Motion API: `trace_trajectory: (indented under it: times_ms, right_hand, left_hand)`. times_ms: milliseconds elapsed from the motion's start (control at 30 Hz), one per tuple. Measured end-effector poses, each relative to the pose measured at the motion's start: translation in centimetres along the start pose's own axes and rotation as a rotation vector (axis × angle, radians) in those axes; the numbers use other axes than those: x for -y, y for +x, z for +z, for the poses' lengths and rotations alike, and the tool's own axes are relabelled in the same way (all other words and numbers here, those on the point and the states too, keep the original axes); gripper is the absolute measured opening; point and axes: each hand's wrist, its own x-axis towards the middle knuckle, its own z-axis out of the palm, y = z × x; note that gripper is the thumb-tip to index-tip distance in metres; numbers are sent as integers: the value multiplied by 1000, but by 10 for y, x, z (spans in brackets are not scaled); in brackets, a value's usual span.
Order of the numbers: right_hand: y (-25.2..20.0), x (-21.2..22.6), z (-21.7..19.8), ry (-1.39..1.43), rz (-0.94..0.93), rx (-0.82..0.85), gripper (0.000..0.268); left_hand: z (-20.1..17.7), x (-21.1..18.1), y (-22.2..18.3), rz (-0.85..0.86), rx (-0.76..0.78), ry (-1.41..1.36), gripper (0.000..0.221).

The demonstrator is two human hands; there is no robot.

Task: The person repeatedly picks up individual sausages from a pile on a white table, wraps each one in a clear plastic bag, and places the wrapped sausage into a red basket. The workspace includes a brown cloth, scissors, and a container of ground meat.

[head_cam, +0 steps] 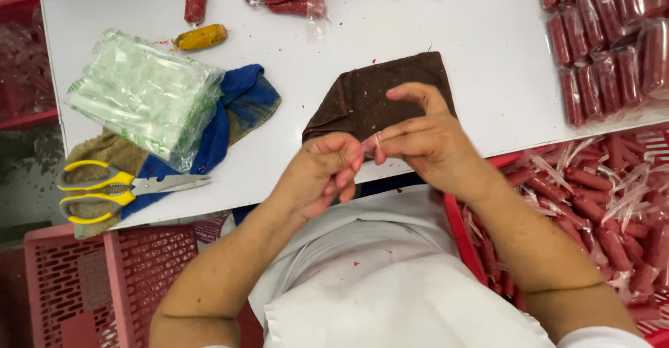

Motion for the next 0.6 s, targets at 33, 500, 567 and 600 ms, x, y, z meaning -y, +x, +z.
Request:
trace_trajectory:
  times_ms: [33, 500, 567, 600]
  right_hand:
    - [2, -2, -2, -1, -2, 1, 16]
    - [-1, -55, -17, 334, 209, 373, 16]
    - [-16, -63, 2, 452, 269, 238, 16]
    - [-23, -67, 11, 570, 329, 103, 18]
  left_hand:
    - [2, -3, 4, 2, 1, 0, 18]
    - [-11, 27, 46, 1176, -12, 1454, 33]
    - [-16, 50, 46, 1292, -121, 1539, 26]
    - [-18, 60, 46, 1405, -236, 1619, 21]
